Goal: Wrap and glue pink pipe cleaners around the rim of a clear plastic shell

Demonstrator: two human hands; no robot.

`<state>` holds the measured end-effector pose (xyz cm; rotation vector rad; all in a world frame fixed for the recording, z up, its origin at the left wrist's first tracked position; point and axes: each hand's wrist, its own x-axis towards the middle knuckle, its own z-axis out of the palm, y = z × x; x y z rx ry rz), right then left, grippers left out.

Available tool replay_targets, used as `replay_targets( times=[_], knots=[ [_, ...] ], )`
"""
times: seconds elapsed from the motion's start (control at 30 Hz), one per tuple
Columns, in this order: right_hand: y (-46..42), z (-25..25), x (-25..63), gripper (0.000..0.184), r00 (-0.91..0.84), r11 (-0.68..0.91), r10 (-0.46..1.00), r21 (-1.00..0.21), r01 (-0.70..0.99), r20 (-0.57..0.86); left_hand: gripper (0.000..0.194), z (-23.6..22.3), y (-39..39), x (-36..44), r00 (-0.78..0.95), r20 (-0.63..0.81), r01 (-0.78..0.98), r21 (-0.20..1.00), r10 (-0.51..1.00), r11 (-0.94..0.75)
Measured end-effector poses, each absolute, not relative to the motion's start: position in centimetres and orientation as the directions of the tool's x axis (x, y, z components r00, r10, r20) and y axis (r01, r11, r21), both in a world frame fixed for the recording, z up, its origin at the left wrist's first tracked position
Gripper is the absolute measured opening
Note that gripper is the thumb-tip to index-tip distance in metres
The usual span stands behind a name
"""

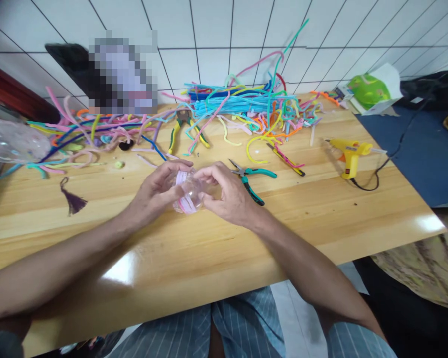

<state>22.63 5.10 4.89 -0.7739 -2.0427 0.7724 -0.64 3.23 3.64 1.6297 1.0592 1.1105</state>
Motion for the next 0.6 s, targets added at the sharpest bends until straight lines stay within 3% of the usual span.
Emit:
replay_targets(
  times=[0.2, 0.6],
  knots=[
    [4.73, 4.72, 22.67, 0.054, -0.558, 0.704, 0.676, -0.644, 0.298, 0.481, 0.034, 3.79, 3.18, -0.47, 0.211, 0.18, 0.121, 0.97, 0.961, -0.209],
    [4.18, 4.27, 21.89, 0.056, -0.506, 0.704, 0.698, -0.615, 0.356, 0.506, 0.028, 3.93, 3.03, -0.23, 0.195, 0.196, 0.121, 0.968, 0.961, -0.221]
  ],
)
